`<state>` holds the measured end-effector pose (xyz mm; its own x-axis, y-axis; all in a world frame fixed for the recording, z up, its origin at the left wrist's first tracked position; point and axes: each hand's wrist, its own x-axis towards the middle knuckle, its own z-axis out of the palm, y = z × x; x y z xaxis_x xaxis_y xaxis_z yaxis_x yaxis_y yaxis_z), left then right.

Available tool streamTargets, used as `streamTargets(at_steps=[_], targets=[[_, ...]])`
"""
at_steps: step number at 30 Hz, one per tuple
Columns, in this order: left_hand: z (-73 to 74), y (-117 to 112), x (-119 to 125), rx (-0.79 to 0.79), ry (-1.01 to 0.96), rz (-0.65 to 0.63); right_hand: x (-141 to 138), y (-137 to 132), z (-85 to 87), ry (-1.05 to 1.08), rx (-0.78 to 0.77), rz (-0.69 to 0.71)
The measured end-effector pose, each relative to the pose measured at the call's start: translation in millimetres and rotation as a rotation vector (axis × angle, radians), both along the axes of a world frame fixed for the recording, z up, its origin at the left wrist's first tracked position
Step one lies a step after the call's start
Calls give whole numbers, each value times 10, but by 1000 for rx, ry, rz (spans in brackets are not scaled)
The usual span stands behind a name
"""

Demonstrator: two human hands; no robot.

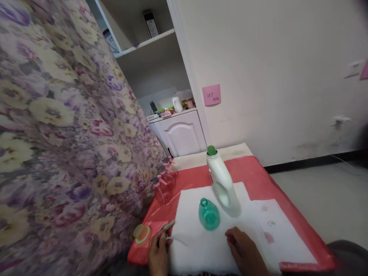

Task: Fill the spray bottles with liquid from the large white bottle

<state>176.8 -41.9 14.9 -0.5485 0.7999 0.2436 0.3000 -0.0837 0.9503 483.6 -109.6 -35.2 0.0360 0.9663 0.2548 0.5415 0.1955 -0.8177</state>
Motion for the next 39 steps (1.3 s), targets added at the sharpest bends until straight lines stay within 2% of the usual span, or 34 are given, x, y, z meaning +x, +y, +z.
streamTargets(at_steps=[5,9,12,15,20,26,34,39], targets=[[97,-12,215,67,150,-152,-9,-5,-8,-8,0,-3],[79,5,402,63,196,-270,-7,-6,-31,6,2,-8],[46,17,428,-4,152,-352,-7,0,-44,1,15,-7],[22,19,373,-40,74,-324,-13,1,-39,4,24,-15],[-29,-1,297,-112,20,-191,-17,-7,27,2,-18,-7],[-73,-34,331,-181,134,-99,-16,-20,86,3,-25,4],[70,-62,452,-351,473,-166,-20,-30,56,-1,3,-13],[164,30,428,-425,467,-162,-22,-21,45,7,0,-25]])
